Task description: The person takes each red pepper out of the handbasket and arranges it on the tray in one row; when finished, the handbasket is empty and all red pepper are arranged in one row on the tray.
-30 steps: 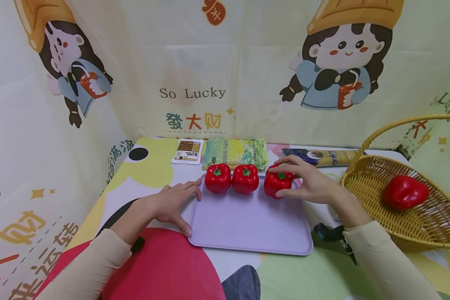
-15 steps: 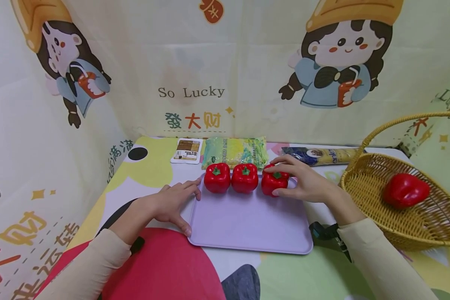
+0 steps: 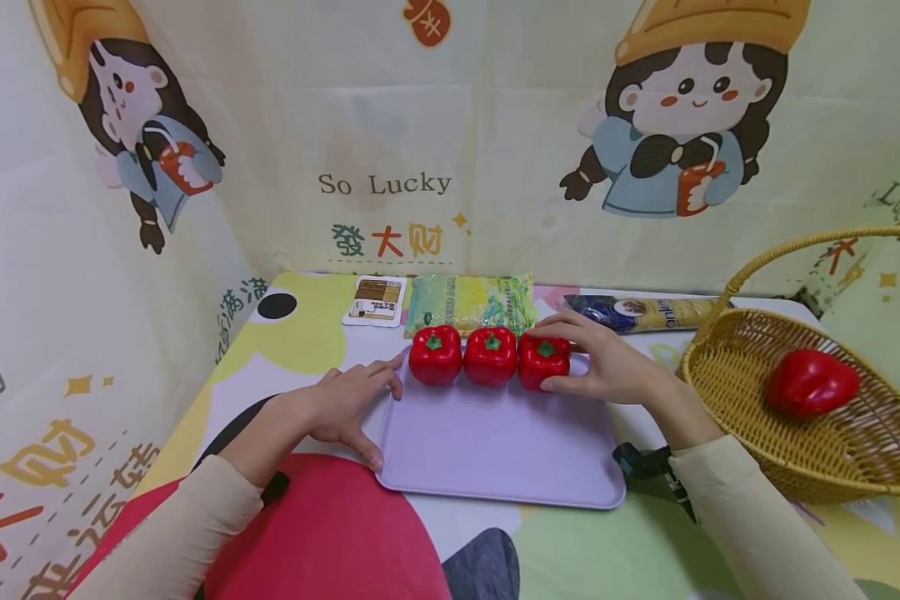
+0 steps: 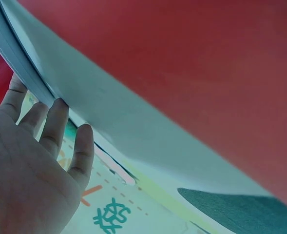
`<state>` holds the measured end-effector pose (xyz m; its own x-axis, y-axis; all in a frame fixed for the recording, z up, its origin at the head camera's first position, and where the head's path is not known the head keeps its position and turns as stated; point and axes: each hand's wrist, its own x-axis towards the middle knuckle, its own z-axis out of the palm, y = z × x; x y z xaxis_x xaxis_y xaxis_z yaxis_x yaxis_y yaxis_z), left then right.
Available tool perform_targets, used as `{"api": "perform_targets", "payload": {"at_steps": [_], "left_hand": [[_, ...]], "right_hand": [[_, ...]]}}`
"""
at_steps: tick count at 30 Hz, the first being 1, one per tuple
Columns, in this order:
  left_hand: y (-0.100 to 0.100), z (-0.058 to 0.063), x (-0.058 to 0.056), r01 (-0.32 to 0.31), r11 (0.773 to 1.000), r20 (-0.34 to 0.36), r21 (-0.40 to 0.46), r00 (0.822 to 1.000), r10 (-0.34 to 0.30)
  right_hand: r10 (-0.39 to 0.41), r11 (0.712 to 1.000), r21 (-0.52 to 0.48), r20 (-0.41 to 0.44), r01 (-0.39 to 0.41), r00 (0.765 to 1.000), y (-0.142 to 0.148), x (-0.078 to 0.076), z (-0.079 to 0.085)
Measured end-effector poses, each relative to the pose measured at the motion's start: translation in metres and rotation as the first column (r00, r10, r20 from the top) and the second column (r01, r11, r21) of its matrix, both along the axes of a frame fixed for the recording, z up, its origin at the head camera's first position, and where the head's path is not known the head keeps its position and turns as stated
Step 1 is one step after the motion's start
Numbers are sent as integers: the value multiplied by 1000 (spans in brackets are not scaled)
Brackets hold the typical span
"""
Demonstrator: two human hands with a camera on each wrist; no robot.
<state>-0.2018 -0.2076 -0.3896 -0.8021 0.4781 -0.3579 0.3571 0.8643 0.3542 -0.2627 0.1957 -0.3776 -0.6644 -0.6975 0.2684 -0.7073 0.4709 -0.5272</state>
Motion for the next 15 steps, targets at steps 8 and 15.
{"api": "perform_targets", "payload": {"at_steps": [8, 15], "left_hand": [[0, 1, 1, 2, 1000, 5, -3, 1000, -2], [-1, 1, 0, -1, 1000, 3, -2, 1000, 1]], "right_hand": [[6, 1000, -23, 2, -6, 1000, -1, -2, -1], [-13, 999, -31, 33, 14, 999, -1, -3, -1]]}}
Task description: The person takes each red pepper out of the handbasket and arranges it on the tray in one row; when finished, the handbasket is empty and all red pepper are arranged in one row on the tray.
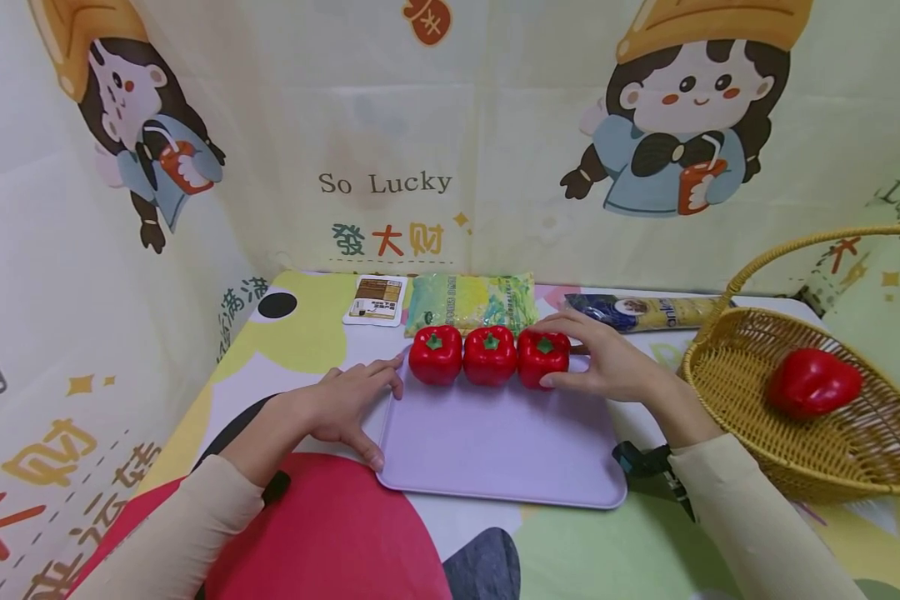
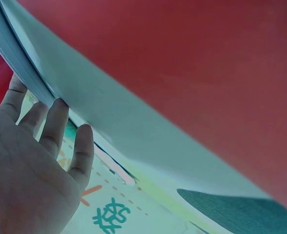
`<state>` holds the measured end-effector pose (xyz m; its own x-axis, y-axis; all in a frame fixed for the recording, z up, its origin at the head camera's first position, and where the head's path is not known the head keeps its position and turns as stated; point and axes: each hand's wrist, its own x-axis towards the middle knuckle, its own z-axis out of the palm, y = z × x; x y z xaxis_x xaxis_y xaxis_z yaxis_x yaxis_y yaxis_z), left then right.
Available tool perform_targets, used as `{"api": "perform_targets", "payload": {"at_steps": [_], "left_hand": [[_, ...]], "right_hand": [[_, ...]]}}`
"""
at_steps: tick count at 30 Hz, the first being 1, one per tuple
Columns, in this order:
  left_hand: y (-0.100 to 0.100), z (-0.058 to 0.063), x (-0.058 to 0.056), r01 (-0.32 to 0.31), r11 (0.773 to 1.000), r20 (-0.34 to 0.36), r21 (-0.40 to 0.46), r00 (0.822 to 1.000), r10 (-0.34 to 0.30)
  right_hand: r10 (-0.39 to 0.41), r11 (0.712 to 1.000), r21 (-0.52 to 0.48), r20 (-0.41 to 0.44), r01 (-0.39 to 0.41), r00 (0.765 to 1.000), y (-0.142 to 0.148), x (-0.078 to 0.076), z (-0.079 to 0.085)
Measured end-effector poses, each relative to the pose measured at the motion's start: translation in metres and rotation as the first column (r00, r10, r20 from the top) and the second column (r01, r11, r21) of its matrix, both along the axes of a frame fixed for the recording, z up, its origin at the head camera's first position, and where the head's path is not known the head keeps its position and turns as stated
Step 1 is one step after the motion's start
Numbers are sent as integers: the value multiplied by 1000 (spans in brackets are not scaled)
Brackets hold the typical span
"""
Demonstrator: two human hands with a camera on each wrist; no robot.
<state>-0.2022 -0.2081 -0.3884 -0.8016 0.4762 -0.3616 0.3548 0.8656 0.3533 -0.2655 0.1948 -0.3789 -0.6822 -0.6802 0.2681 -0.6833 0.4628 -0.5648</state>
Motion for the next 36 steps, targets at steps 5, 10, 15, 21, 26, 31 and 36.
{"api": "perform_targets", "payload": {"at_steps": [5, 10, 15, 21, 26, 31, 36], "left_hand": [[0, 0, -1, -4, 1000, -2, 3, 1000, 4], [0, -1, -1, 3, 1000, -5, 1, 1000, -3], [1, -1, -1, 5, 1000, -4, -1, 1000, -5], [3, 0, -1, 11, 1000, -2, -8, 1000, -11], [4, 2, -2, 19, 1000, -1, -8, 1000, -19], [2, 1, -1, 27, 1000, -14, -10, 1000, -27], [1, 0, -1, 19, 1000, -8, -1, 1000, -19]], "right_hand": [[-1, 1000, -1, 31, 1, 1000, 0, 0, 0], [16, 1000, -6, 18, -16, 1000, -1, 1, -1], [9, 1000, 8, -27, -9, 1000, -1, 1, -1], [8, 1000, 4, 3, -8, 1000, -1, 1, 0], [7, 1000, -1, 34, -7, 999, 0, 1, 0], [-5, 1000, 0, 43, 5, 999, -1, 1, -1], [-14, 1000, 5, 47, 14, 999, -1, 1, -1]]}}
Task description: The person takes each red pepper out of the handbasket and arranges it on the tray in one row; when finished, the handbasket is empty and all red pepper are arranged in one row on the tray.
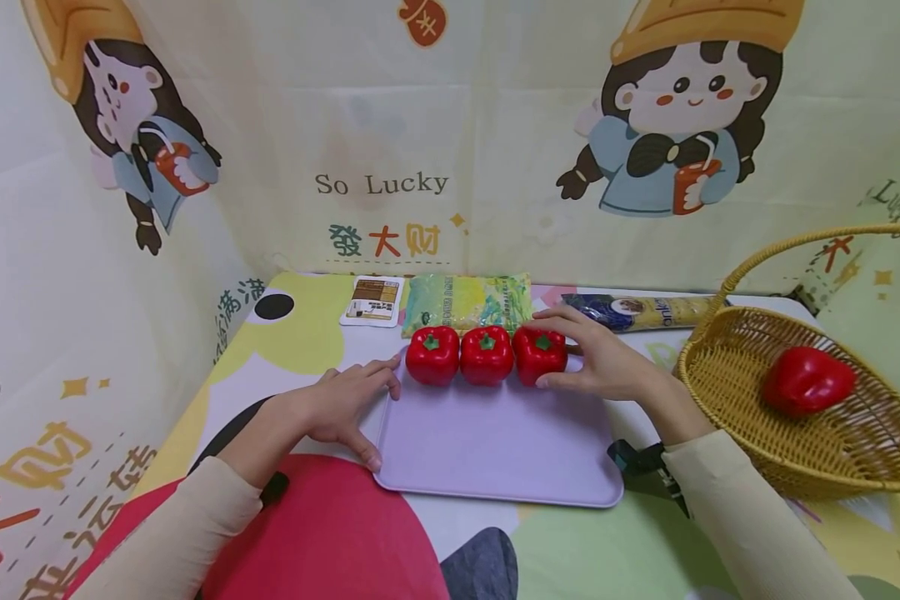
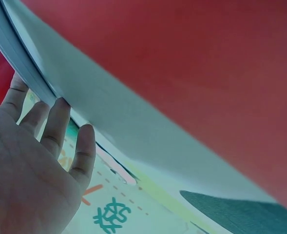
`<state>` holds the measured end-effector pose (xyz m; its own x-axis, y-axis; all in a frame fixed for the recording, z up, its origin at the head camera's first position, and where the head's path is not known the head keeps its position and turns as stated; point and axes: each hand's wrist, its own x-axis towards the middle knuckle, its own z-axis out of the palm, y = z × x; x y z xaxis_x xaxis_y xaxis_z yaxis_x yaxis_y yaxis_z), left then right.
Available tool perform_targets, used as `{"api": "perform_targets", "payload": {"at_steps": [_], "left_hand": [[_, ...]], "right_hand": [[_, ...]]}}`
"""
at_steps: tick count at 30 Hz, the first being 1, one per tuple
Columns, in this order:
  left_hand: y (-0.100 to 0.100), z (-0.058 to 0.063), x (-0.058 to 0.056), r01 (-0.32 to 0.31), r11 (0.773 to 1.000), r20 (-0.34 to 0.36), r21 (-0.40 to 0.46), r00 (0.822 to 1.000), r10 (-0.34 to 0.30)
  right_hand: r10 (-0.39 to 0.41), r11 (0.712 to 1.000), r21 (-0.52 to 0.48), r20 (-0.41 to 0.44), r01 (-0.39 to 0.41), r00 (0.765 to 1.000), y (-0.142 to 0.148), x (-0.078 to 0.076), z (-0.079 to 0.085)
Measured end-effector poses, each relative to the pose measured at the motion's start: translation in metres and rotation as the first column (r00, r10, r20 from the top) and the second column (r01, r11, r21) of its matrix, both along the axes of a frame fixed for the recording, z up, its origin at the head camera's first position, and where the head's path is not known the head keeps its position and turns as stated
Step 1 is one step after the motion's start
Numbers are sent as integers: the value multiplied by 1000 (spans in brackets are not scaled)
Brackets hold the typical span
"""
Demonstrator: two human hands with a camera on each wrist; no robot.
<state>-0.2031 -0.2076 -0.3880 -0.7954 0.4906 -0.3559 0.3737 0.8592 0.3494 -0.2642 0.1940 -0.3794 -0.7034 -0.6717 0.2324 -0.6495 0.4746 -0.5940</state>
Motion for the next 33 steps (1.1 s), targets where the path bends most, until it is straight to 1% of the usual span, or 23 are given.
{"api": "perform_targets", "payload": {"at_steps": [3, 9, 14, 18, 21, 23, 29, 33], "left_hand": [[-2, 0, 1, 3, 1000, -3, 4, 1000, -3], [-1, 0, -3, 31, 999, -20, 15, 999, -30], [0, -2, -3, 35, 999, -26, 22, 999, -34], [-2, 0, -1, 20, 1000, -19, 14, 1000, -20], [-4, 0, 2, 14, 1000, -18, 14, 1000, -14], [-5, 0, 2, 17, 1000, -24, 18, 1000, -17], [-4, 0, 0, 24, 1000, -28, 16, 999, -24], [-4, 1, 1, 25, 1000, -19, 17, 1000, -24]], "right_hand": [[10, 1000, 4, -8, -10, 1000, -1, -1, 1], [29, 1000, 2, -29, -29, 999, 1, -2, 0], [15, 1000, -5, -37, -16, 999, 1, -1, 0], [13, 1000, 4, -62, -13, 998, -1, -1, -1], [13, 1000, 14, -61, -13, 998, -4, 0, -1], [13, 1000, 11, -59, -12, 998, -4, 0, -1], [-2, 1000, 0, -66, 2, 998, 2, -1, 0], [-18, 1000, 13, -61, 18, 998, 7, 1, 6]]}}
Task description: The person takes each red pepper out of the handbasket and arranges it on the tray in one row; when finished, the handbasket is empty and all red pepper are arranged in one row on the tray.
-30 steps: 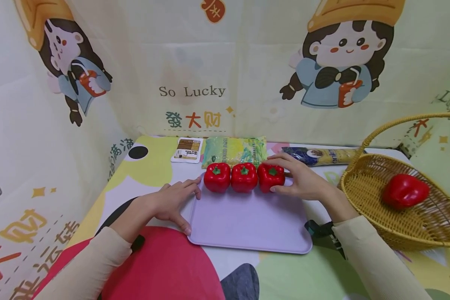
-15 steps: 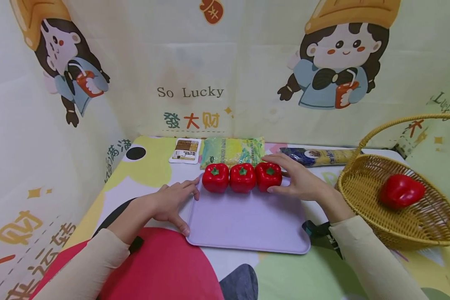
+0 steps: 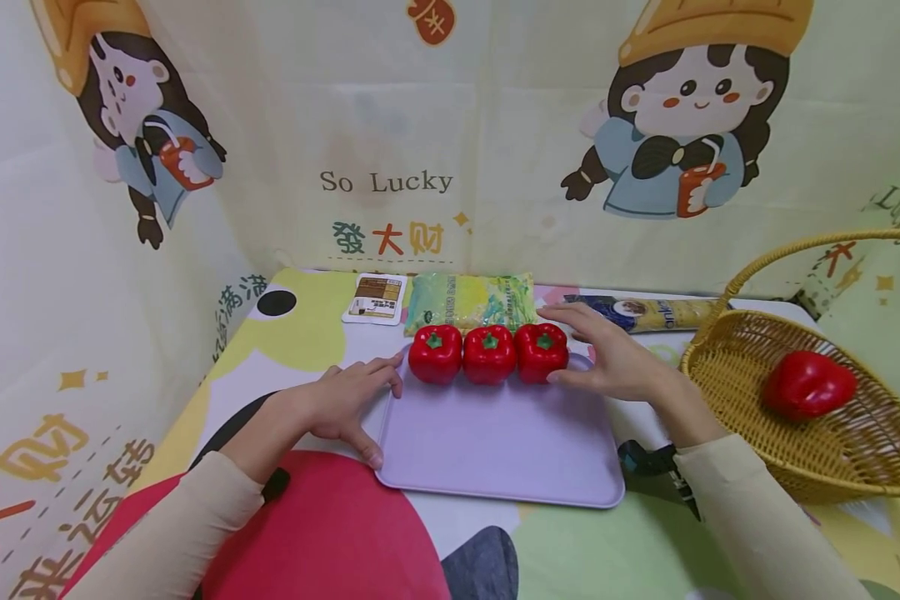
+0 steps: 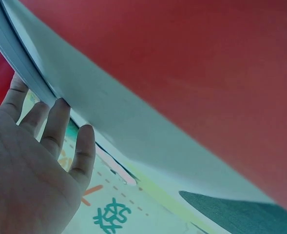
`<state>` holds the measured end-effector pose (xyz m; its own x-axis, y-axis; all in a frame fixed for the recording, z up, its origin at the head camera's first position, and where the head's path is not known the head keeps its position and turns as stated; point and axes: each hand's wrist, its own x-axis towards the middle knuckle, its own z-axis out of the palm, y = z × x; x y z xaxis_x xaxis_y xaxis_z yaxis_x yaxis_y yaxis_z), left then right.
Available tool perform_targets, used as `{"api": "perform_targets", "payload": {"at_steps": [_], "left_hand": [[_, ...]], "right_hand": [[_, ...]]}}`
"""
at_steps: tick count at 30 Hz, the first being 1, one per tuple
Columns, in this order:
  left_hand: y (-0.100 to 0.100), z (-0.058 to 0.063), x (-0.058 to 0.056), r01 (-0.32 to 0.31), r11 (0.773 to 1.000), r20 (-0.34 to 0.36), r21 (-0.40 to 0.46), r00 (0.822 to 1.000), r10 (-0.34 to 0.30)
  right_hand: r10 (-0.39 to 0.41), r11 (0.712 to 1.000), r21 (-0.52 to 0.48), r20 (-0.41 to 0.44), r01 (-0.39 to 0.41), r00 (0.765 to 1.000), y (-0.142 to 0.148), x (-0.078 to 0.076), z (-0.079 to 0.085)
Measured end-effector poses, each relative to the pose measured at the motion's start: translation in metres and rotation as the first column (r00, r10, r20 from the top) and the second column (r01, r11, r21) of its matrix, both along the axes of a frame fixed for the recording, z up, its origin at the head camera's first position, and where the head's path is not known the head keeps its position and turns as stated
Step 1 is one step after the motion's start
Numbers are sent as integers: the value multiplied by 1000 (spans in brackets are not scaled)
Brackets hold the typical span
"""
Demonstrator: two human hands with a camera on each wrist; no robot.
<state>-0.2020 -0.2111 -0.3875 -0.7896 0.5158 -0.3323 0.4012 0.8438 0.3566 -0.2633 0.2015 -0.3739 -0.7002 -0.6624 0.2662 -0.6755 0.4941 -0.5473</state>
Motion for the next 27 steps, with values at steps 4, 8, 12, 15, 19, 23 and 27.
{"api": "perform_targets", "payload": {"at_steps": [4, 8, 12, 15, 19, 23, 27], "left_hand": [[0, 0, 0, -2, 1000, -6, -9, 1000, 2], [0, 0, -1, -1, 1000, -10, -12, 1000, 1], [0, 0, 0, -1, 1000, -2, -12, 1000, 1], [1, 0, 0, -5, 1000, 8, -15, 1000, 5], [1, 0, 0, -12, 1000, 11, -15, 1000, 12], [2, 0, -1, -15, 1000, 12, -13, 1000, 15], [2, 0, -2, -16, 1000, 11, -21, 1000, 16]], "right_hand": [[-29, 999, 41, -14, 30, 999, 6, 4, 7], [-42, 996, 81, -36, 44, 998, 12, 6, 13], [-48, 992, 115, -69, 56, 996, 21, 6, 23], [-53, 992, 108, -101, 64, 993, 27, 7, 31], [-54, 993, 93, -131, 67, 990, 33, 9, 37], [-67, 988, 130, -132, 84, 989, 40, 11, 39], [-100, 980, 157, -121, 118, 988, 46, 14, 42]]}}
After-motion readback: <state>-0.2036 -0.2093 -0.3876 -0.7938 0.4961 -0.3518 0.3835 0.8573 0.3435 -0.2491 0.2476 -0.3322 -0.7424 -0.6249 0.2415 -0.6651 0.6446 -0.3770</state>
